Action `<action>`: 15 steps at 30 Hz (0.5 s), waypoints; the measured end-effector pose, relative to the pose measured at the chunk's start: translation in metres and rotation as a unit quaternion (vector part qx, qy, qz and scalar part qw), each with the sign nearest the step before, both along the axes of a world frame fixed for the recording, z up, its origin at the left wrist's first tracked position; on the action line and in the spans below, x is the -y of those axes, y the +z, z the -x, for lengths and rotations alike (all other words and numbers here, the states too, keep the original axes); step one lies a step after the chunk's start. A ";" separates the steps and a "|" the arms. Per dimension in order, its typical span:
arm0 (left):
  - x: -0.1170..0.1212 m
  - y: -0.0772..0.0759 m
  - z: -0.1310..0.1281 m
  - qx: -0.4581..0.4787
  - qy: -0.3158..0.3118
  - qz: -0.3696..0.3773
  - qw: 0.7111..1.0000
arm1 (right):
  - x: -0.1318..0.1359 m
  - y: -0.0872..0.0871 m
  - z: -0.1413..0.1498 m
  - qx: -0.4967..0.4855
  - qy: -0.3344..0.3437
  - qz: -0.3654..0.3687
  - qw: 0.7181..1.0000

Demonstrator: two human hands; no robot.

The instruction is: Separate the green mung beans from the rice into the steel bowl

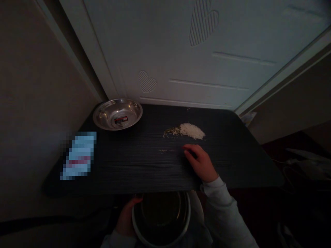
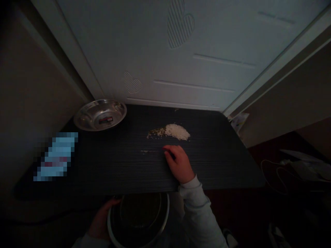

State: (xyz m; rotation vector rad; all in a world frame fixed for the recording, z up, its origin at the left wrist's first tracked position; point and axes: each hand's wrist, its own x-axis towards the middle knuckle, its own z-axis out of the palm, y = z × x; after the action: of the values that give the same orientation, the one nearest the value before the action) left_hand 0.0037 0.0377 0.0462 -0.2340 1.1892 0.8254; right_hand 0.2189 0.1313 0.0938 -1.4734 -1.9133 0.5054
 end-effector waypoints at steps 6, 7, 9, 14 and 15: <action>0.000 -0.001 0.001 0.006 -0.002 0.008 1.000 | -0.002 0.001 -0.003 -0.014 -0.031 -0.019 0.999; 0.000 -0.001 0.001 0.004 0.002 0.003 1.000 | -0.002 0.001 -0.003 -0.010 -0.032 -0.024 0.999; 0.000 -0.002 0.002 0.011 0.011 -0.016 1.000 | -0.004 0.001 -0.002 0.001 -0.026 -0.028 0.999; 0.000 -0.003 0.005 0.017 0.015 -0.029 0.999 | -0.005 0.000 0.001 0.013 -0.022 -0.027 0.999; 0.000 -0.004 0.005 0.015 0.010 -0.020 1.000 | -0.005 0.000 0.001 0.014 -0.021 -0.026 0.999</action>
State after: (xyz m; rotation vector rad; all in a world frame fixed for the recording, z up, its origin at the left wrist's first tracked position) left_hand -0.0017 0.0375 0.0420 -0.2251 1.1439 0.8596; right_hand 0.2181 0.1367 0.0938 -1.4911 -1.8994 0.4136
